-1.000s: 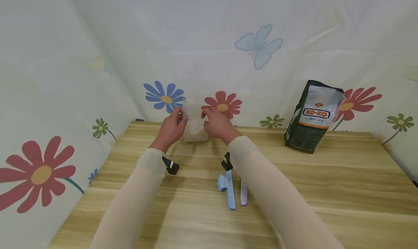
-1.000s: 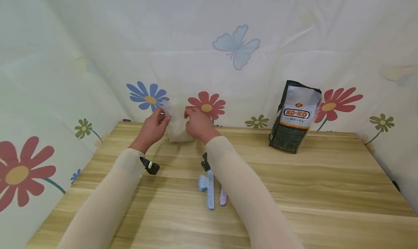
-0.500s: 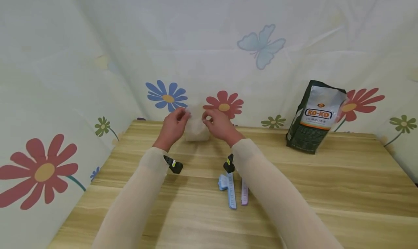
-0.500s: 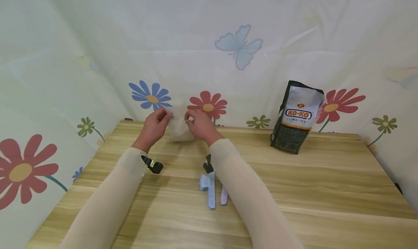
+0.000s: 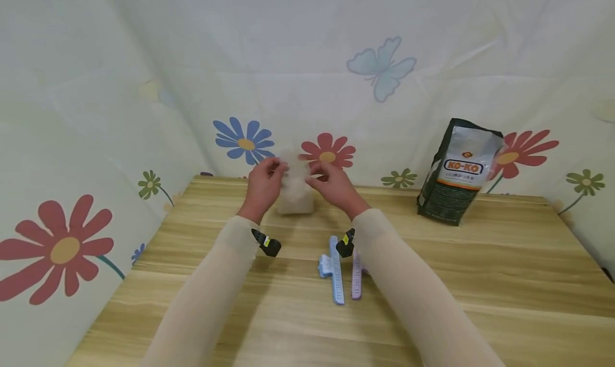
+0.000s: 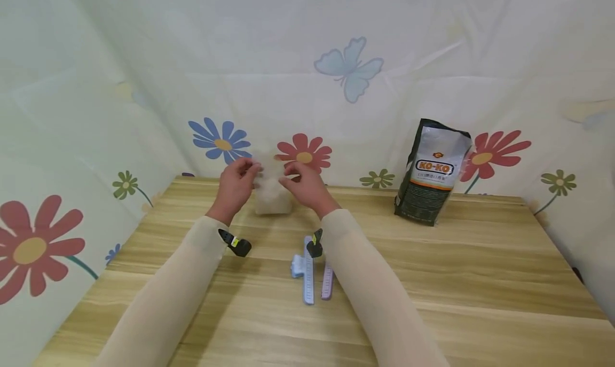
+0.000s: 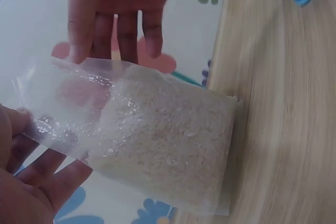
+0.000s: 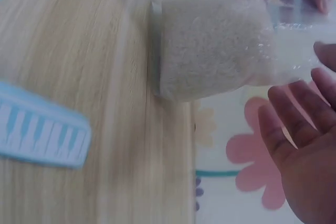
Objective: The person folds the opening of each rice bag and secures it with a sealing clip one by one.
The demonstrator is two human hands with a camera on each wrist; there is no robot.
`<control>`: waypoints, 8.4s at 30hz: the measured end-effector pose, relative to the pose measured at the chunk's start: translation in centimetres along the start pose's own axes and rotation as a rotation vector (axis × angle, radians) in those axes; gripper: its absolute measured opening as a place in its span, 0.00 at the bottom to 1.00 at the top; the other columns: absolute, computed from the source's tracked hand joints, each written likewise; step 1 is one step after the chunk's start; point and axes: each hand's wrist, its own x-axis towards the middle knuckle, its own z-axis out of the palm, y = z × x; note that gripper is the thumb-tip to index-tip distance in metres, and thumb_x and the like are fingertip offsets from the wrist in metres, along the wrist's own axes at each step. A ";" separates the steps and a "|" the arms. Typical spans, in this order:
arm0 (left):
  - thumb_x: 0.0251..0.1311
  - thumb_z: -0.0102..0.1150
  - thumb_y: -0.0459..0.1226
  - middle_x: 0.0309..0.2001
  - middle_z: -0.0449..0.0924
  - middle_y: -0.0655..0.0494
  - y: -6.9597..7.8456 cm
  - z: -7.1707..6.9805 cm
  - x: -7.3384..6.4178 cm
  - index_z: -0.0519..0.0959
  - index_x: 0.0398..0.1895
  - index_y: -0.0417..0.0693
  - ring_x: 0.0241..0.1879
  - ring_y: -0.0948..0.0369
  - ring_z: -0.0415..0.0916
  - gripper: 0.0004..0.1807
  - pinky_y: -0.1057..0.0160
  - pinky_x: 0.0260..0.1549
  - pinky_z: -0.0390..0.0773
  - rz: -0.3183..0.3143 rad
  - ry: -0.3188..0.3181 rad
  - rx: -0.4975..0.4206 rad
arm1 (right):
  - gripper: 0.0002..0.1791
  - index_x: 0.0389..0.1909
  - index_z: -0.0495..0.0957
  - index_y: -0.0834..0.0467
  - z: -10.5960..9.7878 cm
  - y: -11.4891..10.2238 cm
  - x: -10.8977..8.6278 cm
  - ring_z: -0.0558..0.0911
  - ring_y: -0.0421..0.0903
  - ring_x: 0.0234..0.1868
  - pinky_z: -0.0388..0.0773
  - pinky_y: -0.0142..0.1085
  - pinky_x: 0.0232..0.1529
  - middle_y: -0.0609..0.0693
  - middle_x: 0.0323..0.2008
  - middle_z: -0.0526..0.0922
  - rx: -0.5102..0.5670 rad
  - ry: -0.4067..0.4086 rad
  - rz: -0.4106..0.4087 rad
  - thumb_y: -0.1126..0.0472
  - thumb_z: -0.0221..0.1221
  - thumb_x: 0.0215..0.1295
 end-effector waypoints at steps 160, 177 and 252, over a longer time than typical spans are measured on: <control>0.72 0.36 0.32 0.53 0.77 0.48 0.7 9.1 -3.6 0.77 0.41 0.39 0.59 0.58 0.72 0.15 0.53 0.65 0.68 -0.120 -0.101 -0.582 | 0.08 0.42 0.80 0.65 -3.2 2.4 -7.6 0.77 0.38 0.46 0.75 0.28 0.49 0.55 0.46 0.80 0.341 0.312 0.030 0.68 0.52 0.71; 0.67 0.57 0.43 0.49 0.81 0.61 0.8 8.9 -3.8 0.76 0.50 0.54 0.38 0.61 0.71 0.12 0.67 0.34 0.72 -0.114 -0.164 -0.344 | 0.16 0.48 0.82 0.55 -3.1 4.8 -6.8 0.79 0.43 0.51 0.77 0.34 0.56 0.49 0.49 0.83 0.356 0.335 0.120 0.49 0.58 0.68; 0.68 0.53 0.50 0.47 0.84 0.56 -0.9 7.4 -3.2 0.82 0.48 0.54 0.46 0.60 0.78 0.16 0.57 0.52 0.79 0.080 -0.219 -0.072 | 0.11 0.43 0.87 0.50 -5.6 3.5 -7.8 0.83 0.47 0.48 0.80 0.45 0.50 0.49 0.44 0.88 -0.149 0.265 0.099 0.53 0.64 0.63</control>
